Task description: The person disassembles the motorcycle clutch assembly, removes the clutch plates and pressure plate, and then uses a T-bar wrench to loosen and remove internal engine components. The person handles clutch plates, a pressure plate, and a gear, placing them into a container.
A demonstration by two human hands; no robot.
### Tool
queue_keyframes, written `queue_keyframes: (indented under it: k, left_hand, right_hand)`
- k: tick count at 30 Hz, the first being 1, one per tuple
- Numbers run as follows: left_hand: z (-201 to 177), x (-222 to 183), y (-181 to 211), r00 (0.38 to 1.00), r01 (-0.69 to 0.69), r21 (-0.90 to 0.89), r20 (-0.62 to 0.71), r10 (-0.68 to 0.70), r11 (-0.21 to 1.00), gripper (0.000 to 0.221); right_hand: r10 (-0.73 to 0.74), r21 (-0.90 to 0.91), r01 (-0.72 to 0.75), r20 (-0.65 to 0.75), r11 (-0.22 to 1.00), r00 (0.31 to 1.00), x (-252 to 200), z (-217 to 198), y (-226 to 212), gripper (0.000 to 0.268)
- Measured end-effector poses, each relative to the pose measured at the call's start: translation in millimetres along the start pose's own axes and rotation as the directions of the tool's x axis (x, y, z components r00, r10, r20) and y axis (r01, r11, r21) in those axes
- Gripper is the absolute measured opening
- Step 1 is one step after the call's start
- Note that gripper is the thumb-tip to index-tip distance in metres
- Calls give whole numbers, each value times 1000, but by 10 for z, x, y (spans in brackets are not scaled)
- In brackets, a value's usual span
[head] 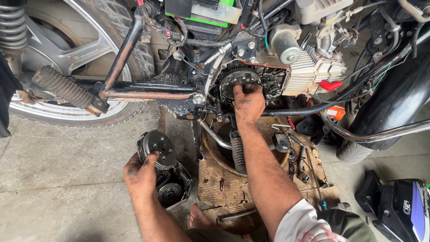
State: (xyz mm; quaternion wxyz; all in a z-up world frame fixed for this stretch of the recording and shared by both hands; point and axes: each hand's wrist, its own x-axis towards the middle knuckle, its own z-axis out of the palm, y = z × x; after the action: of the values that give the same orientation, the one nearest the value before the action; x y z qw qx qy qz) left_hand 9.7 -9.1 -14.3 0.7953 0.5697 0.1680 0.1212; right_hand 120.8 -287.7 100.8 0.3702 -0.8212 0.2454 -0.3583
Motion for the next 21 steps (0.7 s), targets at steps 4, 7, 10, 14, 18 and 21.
queue_keyframes:
  k: [4, 7, 10, 14, 18, 21]
  left_hand:
    - [34, -13, 47, 999, 20, 57, -33, -18, 998, 33]
    - [47, -25, 44, 1000, 21, 64, -24, -19, 998, 34]
    - [72, -41, 65, 1000, 26, 35, -3, -26, 999, 36]
    - [133, -88, 165, 999, 43, 118, -14, -42, 992, 33]
    - [145, -69, 118, 1000, 19, 96, 14, -21, 995, 30]
    - [160, -90, 146, 1000, 20, 104, 1, -20, 994, 30]
  right_hand:
    - [13, 31, -13, 10, 999, 1000, -6, 28, -6, 35]
    - [16, 59, -18, 28, 998, 999, -5, 62, 50, 35]
    - [-33, 101, 30, 30, 994, 999, 30, 116, 144, 35]
    - [-102, 136, 94, 56, 986, 993, 33, 118, 197, 36]
    - [-136, 118, 126, 80, 985, 987, 23, 96, 185, 36]
    - [-182, 52, 178, 80, 983, 980, 19, 106, 210, 34]
